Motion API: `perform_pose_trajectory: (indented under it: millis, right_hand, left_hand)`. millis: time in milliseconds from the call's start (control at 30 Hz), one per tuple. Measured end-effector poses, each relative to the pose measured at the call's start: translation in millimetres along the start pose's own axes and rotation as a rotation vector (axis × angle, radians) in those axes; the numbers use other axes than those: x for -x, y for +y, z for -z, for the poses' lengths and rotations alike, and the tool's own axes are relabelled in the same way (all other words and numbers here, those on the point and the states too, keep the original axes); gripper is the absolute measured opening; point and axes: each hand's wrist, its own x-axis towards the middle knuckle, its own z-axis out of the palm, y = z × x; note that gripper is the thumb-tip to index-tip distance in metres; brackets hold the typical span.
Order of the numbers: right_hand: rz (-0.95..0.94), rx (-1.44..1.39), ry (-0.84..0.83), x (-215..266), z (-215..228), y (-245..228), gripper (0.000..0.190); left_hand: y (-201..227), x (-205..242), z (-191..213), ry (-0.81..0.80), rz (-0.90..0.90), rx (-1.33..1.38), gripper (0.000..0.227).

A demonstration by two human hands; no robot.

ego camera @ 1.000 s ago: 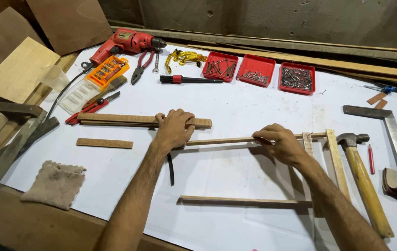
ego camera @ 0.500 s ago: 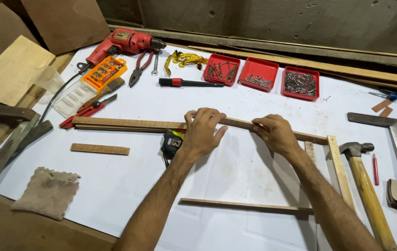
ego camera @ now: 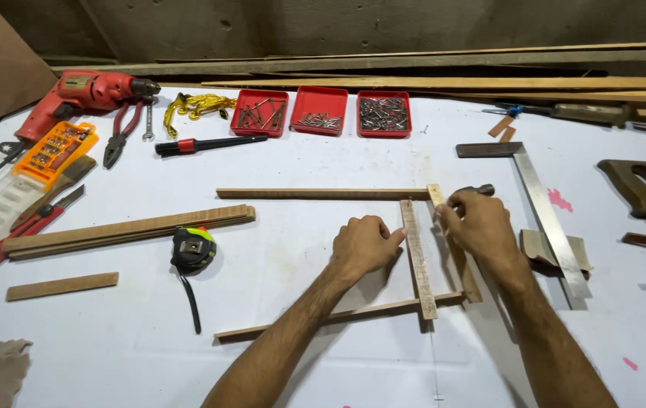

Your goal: Assembling a small wooden frame using a hammer, nails, and measuring tools on a workbench.

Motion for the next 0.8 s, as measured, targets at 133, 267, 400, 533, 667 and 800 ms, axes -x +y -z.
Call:
perform_pose_trajectory:
  millis: [133,267,400,533,667,800]
  right_hand:
    - [-0.052,-0.088,-0.04,7,-24,31,0.039]
    - [-0.064,-0.145,-0.091,8,-27,37,0.04]
    - [-0.088,-0.22,-0.154,11,-17,27,0.037]
    - [-0.115,-0.29,-0.211,10,-13,30,0.034]
    - [-0.038,-0.236,-0.197,-7,-10,30,0.034]
    - [0.304,-0.141,0.012,-39,-19,22,0.027]
  left_hand:
    - [19,-5,-24,-0.096,0.09,-0.031,0.048]
    - [14,-14,-42,-0.084,0.141,0.119,0.035]
    - [-8,-13,-39,-0.019,0.152,0.457,0.032]
    - [-15,-10,-23,0.087,0.215,0.565,0.032]
    - [-10,0,-14,0.112,0.264,0.511,0.03]
    - [-10,8,-9,0.093,0.291,0.378,0.029]
